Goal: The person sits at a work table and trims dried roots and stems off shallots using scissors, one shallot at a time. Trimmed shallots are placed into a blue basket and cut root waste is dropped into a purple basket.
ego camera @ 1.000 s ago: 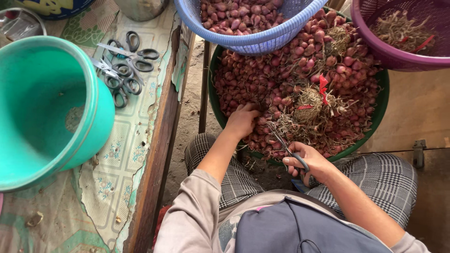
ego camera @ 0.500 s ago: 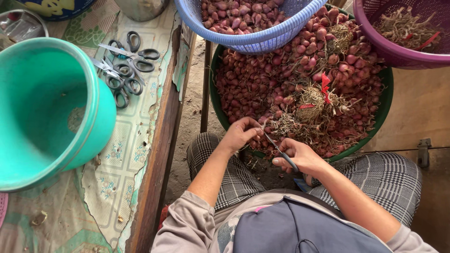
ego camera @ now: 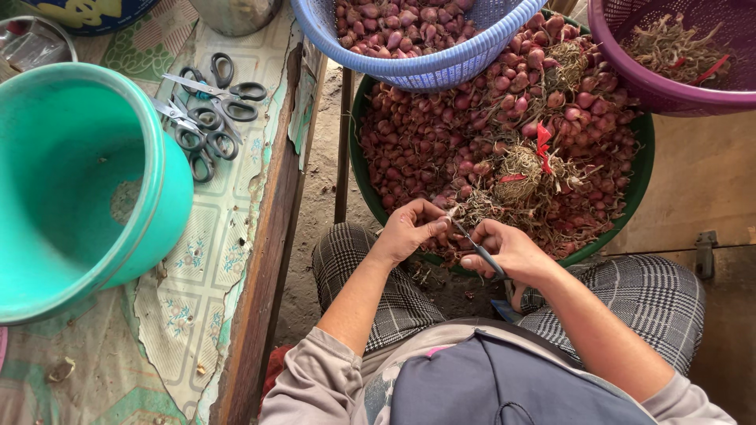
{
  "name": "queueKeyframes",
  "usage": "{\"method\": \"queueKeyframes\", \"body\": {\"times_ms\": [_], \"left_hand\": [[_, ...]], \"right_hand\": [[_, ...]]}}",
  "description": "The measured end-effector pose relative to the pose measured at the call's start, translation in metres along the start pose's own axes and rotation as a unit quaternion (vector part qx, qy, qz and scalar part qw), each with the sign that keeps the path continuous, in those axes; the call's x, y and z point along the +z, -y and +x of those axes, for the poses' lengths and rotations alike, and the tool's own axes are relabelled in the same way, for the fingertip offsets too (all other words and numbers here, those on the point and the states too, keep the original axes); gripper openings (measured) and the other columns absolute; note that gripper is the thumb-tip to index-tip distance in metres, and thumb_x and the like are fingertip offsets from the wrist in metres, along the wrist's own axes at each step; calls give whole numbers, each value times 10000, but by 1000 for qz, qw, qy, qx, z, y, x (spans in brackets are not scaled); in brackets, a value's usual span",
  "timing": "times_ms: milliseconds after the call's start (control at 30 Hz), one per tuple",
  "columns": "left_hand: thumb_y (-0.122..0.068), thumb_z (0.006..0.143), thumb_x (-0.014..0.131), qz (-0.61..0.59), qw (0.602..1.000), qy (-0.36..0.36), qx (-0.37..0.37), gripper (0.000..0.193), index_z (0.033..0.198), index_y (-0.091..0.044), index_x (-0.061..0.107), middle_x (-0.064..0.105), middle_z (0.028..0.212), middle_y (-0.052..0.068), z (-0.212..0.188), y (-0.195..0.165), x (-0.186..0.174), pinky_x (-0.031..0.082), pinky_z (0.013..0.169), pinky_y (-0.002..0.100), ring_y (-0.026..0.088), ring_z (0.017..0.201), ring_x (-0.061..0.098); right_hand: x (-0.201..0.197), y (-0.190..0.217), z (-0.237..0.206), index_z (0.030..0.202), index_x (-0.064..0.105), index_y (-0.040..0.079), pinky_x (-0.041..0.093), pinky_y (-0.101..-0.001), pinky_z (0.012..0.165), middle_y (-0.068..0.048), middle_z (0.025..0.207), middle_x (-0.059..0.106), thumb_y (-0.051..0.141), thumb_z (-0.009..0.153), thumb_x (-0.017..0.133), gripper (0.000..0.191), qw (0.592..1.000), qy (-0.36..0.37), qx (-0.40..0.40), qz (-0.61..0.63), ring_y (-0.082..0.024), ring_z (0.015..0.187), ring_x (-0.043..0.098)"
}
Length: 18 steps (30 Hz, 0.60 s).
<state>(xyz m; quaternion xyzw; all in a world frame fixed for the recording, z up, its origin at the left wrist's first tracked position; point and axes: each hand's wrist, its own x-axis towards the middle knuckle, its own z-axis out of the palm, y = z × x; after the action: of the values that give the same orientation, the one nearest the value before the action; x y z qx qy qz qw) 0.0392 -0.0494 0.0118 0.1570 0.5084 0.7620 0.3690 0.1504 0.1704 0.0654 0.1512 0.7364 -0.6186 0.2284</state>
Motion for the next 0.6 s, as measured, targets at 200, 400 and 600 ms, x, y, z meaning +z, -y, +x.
{"method": "queueKeyframes", "body": {"times_ms": [200, 400, 600], "left_hand": [[-116, 929, 769, -8, 1000, -21, -15, 235, 1103, -34, 635, 710, 1004, 36, -4, -14, 3, 576, 744, 263, 119, 867, 690], [-155, 963, 699, -188, 975, -119, 7, 266, 1213, -102, 626, 707, 978, 21, 3, -7, 11, 532, 686, 231, 91, 843, 668], [-101, 957, 709, -282, 947, -155, 1, 218, 1147, -73, 607, 712, 978, 50, 12, 9, 23, 546, 738, 252, 125, 866, 688]], "right_hand": [[1, -4, 2, 1004, 575, -5, 418, -280, 472, -34, 655, 660, 203, 734, 890, 464, 999, -23, -3, 48, -109, 538, 561], [0, -7, -7, 1092, 575, 33, 541, -255, 668, 4, 852, 696, 271, 742, 857, 509, 990, -66, -105, 64, -77, 767, 649], [18, 0, -17, 1097, 612, 35, 479, -304, 648, -80, 748, 663, 295, 717, 893, 540, 984, -95, -40, -147, -135, 696, 585]]}}
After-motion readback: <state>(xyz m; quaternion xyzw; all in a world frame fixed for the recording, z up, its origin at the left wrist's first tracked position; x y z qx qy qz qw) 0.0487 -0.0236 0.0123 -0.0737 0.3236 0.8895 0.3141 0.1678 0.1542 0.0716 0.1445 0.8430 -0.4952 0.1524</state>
